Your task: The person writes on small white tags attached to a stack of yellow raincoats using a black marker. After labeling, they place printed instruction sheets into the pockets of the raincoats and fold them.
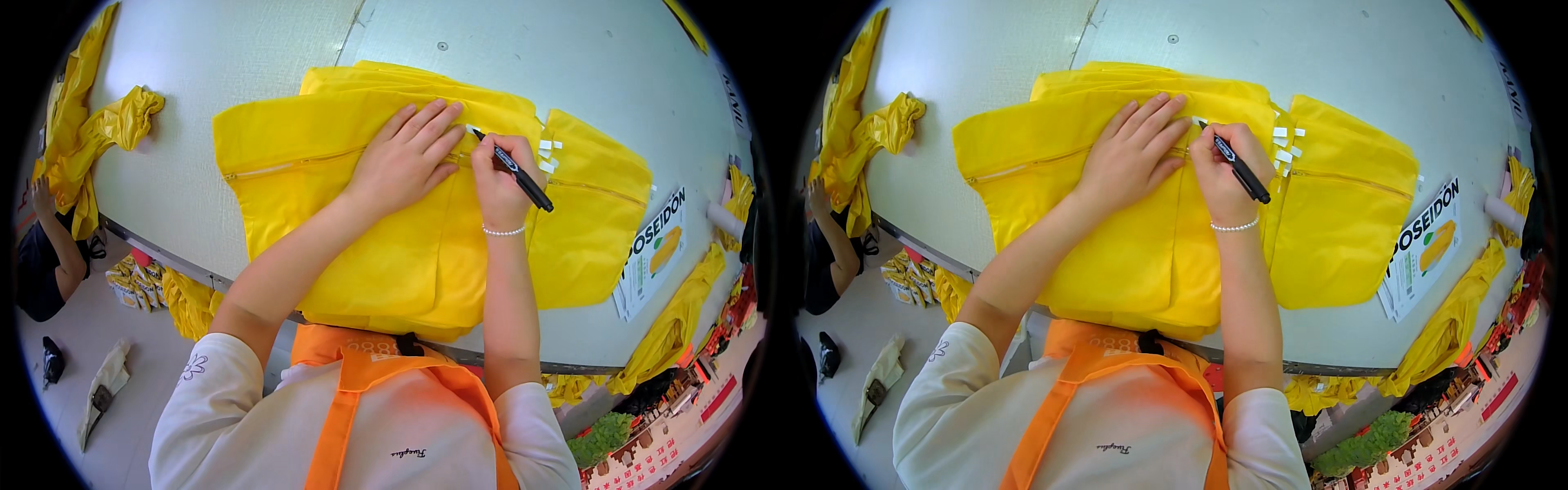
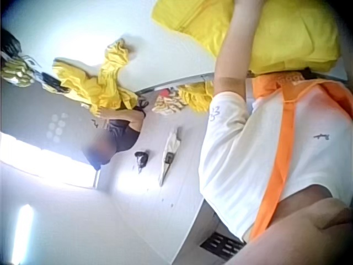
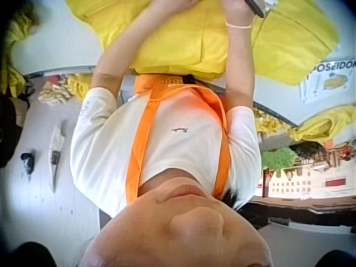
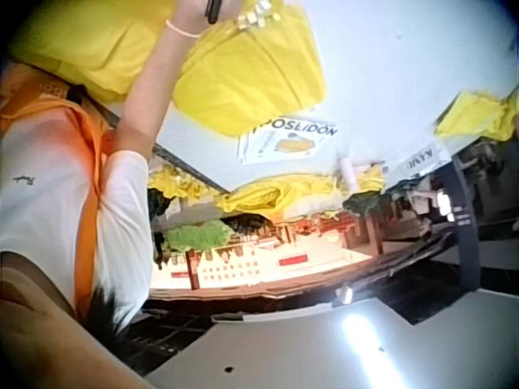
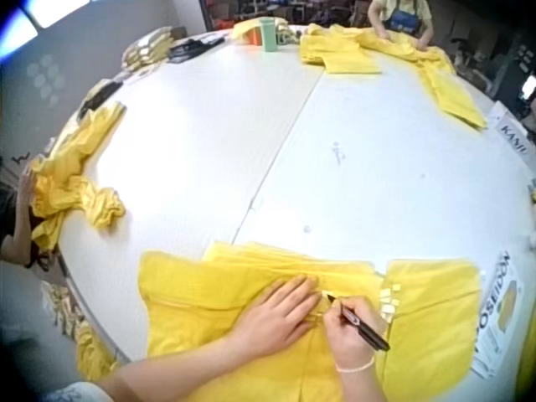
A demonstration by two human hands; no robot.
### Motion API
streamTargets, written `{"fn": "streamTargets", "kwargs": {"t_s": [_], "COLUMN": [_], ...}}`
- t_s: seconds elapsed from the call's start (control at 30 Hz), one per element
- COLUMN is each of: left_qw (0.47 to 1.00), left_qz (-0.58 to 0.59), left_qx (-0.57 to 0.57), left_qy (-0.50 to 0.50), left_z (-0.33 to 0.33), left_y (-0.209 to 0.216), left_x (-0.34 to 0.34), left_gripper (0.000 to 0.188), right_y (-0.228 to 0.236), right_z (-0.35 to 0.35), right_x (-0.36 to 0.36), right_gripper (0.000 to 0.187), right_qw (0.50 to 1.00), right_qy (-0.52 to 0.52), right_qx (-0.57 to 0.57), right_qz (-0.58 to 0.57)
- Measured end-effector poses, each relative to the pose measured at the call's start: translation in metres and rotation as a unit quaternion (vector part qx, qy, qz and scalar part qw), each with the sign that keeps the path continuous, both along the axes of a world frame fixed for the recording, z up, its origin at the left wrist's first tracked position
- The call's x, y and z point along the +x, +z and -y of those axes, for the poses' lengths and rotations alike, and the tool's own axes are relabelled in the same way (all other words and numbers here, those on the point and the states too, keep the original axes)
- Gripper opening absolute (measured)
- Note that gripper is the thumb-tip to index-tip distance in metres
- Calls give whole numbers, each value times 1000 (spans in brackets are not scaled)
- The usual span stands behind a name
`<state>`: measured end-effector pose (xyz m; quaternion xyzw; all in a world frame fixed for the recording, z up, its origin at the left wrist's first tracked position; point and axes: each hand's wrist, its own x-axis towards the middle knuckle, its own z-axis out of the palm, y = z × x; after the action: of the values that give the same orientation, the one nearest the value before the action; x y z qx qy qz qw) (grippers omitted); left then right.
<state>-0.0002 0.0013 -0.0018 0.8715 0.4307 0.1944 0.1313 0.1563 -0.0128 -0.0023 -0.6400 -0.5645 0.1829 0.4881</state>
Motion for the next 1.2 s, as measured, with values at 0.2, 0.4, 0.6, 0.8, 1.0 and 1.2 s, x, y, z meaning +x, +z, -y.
{"fn": "streamTargets", "kwargs": {"t_s": [0.2,0.4,0.6,0.8,1.0,1.2], "left_qw": [1000,1000,998,952,919,986], "left_qz": [1,-5,57,303,394,135], "left_qx": [7,3,-18,-24,21,-95], "left_qy": [-1,-1,1,-26,-4,19], "left_z": [-1,-1,0,0,8,38], "left_y": [1,1,0,-11,26,27], "left_x": [2,2,-2,-8,8,71], "left_gripper": [43,44,46,44,51,64], "right_y": [-5,-3,31,24,68,89], "right_z": [-2,-2,28,82,101,112], "right_x": [1,2,-3,-36,21,246], "right_gripper": [11,10,18,26,13,22], "right_qw": [999,999,986,968,974,977], "right_qy": [11,23,-31,89,-27,-107], "right_qx": [29,9,-39,-160,-90,-125], "right_qz": [35,38,-159,173,-207,136]}}
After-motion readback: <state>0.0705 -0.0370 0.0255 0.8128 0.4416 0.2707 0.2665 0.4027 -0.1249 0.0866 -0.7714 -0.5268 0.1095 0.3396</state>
